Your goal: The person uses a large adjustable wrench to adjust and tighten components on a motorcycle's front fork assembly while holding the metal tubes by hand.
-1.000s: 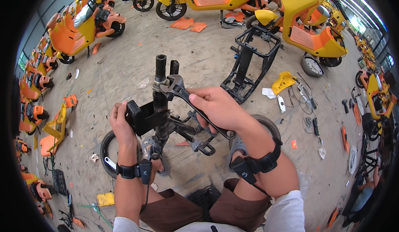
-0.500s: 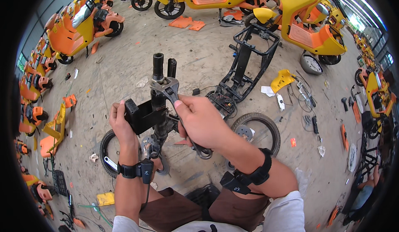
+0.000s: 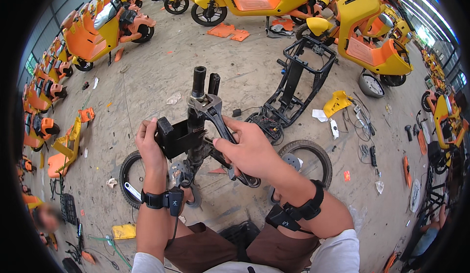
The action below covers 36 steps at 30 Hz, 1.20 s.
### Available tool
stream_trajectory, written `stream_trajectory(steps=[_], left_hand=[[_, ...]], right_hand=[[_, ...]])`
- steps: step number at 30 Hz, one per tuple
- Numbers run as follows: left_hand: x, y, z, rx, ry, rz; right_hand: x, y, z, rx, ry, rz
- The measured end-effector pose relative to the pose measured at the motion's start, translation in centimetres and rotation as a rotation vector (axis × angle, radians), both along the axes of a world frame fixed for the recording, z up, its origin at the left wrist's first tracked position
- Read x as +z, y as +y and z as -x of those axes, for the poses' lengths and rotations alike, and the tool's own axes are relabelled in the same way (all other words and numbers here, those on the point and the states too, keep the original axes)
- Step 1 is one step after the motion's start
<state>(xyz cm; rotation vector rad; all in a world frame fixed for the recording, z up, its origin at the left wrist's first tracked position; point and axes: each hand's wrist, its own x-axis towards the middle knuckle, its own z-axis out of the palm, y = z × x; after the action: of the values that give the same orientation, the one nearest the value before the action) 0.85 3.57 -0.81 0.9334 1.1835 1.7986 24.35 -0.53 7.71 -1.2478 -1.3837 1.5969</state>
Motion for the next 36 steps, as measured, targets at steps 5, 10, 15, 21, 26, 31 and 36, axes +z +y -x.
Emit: stream_trajectory(steps=[5,10,15,21,26,31,36], left_hand=[[0.4,-0.2,-0.2,-0.004,-0.024,0.028],[0.3,-0.1,-0.2,-0.003,-0.016,0.023],[0.4,-0.1,-0.4,0.015,-0.009,0.028],[0.8,-0.2,-0.9,0.039,-0.006,0.014],[0.7,-0.3,-0.7,0.036,-0.009,0.017],[0.6,-0.2,-0.8,0.029,-0.019,0.006],[0.7,-0.2,-0.9,0.028,-0.011,0.003]], right_hand=[[0.3,0.9,-1.1,0.020,-0.115,-0.049],[0.5,1.3,-1.8,0.008,-0.188,-0.105],[0.7,2.4,-2.8,0.097,-0.211,-0.130],[1.5,3.0,-2.9,0.162,-0.211,-0.105],[2.0,2.4,-2.4,0.136,-0.274,-0.124],[1.8,3.4,-3.4,0.178,-0.323,-0.244],[2.6,3.4,-3.4,0.211,-0.304,-0.117]])
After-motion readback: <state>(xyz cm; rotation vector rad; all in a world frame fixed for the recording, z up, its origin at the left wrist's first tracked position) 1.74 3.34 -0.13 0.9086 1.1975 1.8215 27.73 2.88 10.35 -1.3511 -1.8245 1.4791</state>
